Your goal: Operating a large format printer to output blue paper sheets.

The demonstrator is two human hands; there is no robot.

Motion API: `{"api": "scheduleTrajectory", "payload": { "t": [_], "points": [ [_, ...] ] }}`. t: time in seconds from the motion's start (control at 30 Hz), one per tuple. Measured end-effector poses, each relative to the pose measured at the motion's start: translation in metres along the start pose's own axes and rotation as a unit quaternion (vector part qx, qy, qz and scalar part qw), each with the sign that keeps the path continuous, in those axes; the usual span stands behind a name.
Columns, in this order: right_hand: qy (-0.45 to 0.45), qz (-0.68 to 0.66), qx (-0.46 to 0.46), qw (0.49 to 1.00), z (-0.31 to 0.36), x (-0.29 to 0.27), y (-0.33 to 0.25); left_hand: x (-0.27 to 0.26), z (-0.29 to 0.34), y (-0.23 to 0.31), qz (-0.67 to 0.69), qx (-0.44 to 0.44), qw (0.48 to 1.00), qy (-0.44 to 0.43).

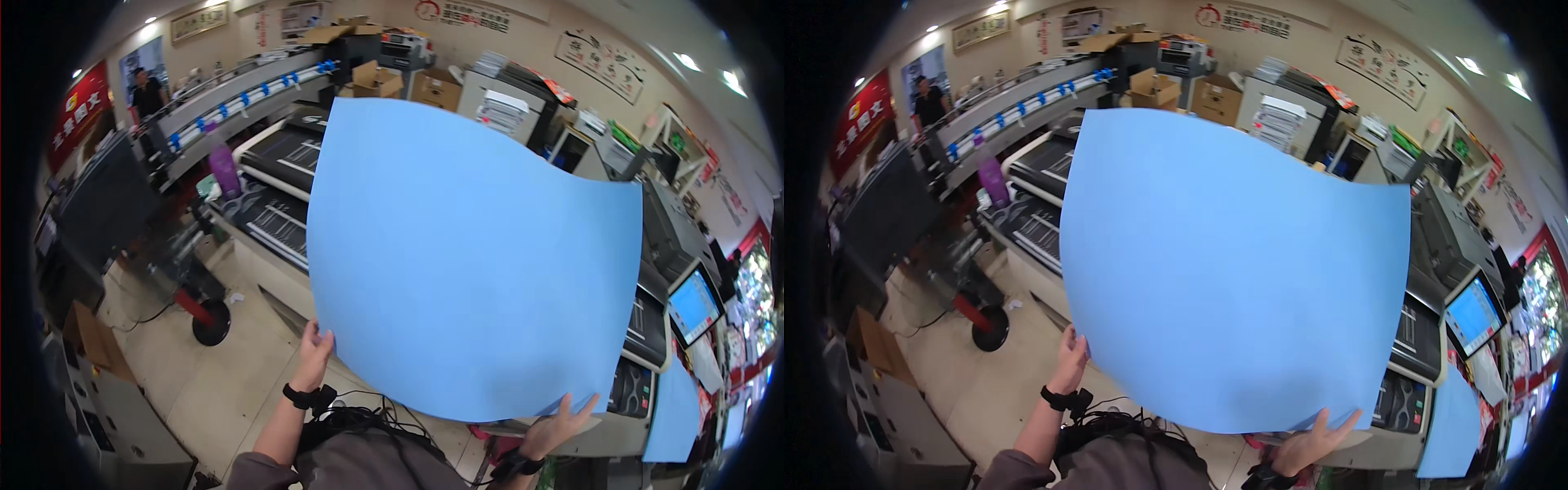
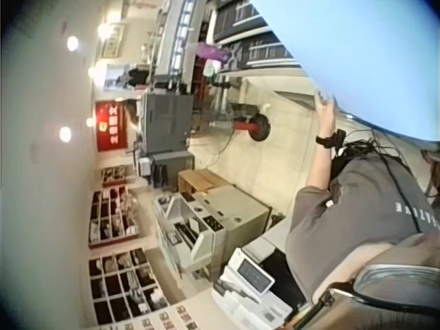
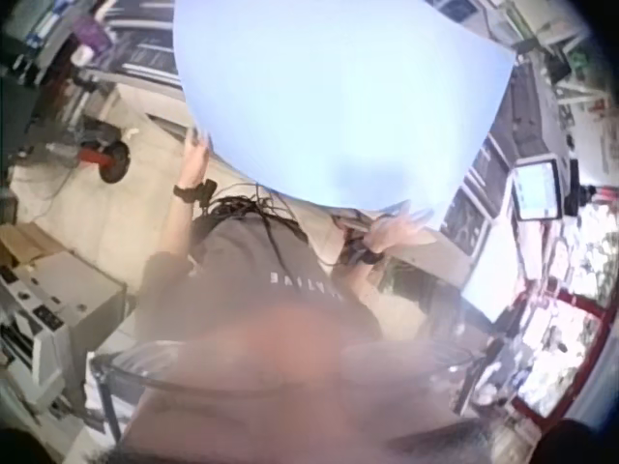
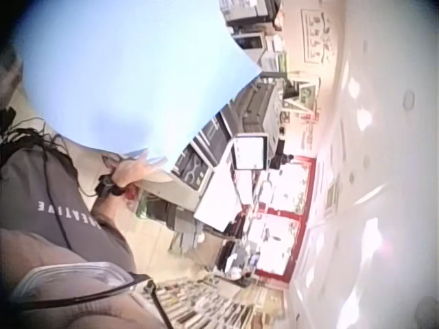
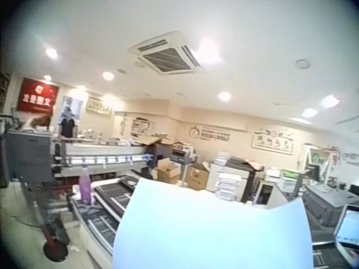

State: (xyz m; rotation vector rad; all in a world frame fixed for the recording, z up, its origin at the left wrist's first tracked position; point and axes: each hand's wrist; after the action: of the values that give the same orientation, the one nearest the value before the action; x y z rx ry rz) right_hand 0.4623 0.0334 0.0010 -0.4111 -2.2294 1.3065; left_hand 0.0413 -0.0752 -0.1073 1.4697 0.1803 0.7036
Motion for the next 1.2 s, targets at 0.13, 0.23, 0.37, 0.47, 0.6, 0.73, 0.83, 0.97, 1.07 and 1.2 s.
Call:
{"api": "scheduleTrajectory", "payload": {
  "t": [0.13, 0.23, 0.37, 0.47, 0.6, 0.73, 0.83, 0.97, 1.07, 1.2],
  "points": [
    [0.035, 0.03, -0.012, 0.999, 0.027, -0.036, 0.0, -0.003, -0.022, 0.006, 0.09, -0.041, 0.993, -0.07],
    [0.022, -0.02, 0.03, 0.999, 0.038, -0.056, 0.001, -0.016, -0.033, 0.006, 0.111, -0.042, 0.99, -0.075],
    [0.016, 0.312, -0.028, 0.949, 0.046, -0.051, 0.003, -0.041, -0.04, -0.003, 0.104, -0.076, 0.991, -0.043],
    [-0.031, 0.612, -0.255, 0.748, 0.052, -0.019, 0.003, -0.06, -0.04, -0.015, 0.109, -0.079, 0.99, -0.03],
    [-0.142, 0.628, -0.299, 0.705, 0.045, 0.037, 0.01, -0.084, -0.045, -0.041, 0.112, -0.074, 0.991, -0.001],
    [-0.258, 0.542, -0.303, 0.741, 0.046, 0.086, 0.02, -0.098, -0.053, -0.048, -0.026, -0.159, 0.985, 0.055],
    [-0.313, 0.54, -0.336, 0.705, 0.045, 0.103, 0.021, -0.075, -0.04, -0.03, -0.434, -0.012, 0.87, 0.233],
    [-0.366, 0.553, -0.317, 0.678, 0.052, 0.098, 0.018, -0.025, -0.014, 0.031, -0.463, 0.19, 0.837, 0.222],
    [-0.385, 0.538, -0.324, 0.676, 0.074, 0.079, 0.018, 0.013, -0.009, 0.063, -0.5, 0.233, 0.825, 0.125],
    [-0.349, 0.55, -0.332, 0.683, 0.099, 0.06, 0.017, 0.051, -0.018, 0.077, -0.527, 0.293, 0.797, 0.031]
  ]
}}
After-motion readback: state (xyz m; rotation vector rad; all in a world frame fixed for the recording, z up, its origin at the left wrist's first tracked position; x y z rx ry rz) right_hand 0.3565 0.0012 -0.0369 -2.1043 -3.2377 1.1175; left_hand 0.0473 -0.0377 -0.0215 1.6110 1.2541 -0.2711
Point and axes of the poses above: each hand's wrist, its own z-axis away from the middle knuckle, its own x-axis out of the palm, y = z × x, and after that the axes turned 11 degrees about -x, right-handed
